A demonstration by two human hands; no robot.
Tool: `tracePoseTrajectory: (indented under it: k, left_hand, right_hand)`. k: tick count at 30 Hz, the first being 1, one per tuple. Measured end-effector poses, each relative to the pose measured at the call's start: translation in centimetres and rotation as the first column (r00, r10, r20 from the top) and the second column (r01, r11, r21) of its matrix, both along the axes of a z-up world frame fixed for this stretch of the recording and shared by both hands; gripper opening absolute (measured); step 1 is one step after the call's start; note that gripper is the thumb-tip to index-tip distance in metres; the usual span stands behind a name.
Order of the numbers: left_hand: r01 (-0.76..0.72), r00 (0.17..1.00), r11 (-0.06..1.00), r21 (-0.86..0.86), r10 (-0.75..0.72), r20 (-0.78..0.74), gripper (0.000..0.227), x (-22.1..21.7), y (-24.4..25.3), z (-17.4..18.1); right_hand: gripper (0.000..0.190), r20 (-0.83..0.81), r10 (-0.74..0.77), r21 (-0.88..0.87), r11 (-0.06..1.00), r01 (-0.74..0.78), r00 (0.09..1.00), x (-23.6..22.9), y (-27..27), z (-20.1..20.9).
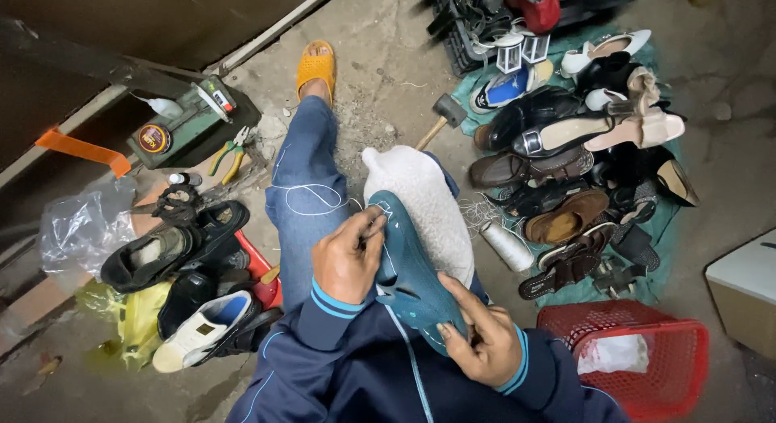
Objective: Hand-sewing a shoe sole to the upper part of a shoe using a needle and thread.
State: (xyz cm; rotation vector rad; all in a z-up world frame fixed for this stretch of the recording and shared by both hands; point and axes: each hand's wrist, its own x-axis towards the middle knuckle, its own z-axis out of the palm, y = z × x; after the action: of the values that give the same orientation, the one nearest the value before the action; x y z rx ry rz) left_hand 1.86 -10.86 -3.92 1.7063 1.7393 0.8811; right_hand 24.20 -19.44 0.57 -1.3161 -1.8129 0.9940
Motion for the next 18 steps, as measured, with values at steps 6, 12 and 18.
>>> tracePoseTrajectory:
  k: [6,12,18]
  left_hand:
    - [0.001,0.971,0.975,-0.224,0.052,0.233,0.012,-0.1,0.5,-1.0]
    - [0.345,0.599,0.837,-0.426,0.154,0.786,0.016,-3.9,0.0,3.5]
    - [0.402,0.753,0.868,-0.29,-0.134,0.645,0.034,-13.9,-5.6,5.7]
  right_hand:
    - [0.055,0.044,0.012,-0.029,1.0,-0.011,0.999,-0.1,0.2,0.4]
    - [0.057,0.207,0.109,0.017,0.993,-0.115,0.972,-1.7,0.8,-0.4]
    - [0.061,0.179,0.17,-0.028,0.986,-0.167,0.969,-2.1,1.1,0.2]
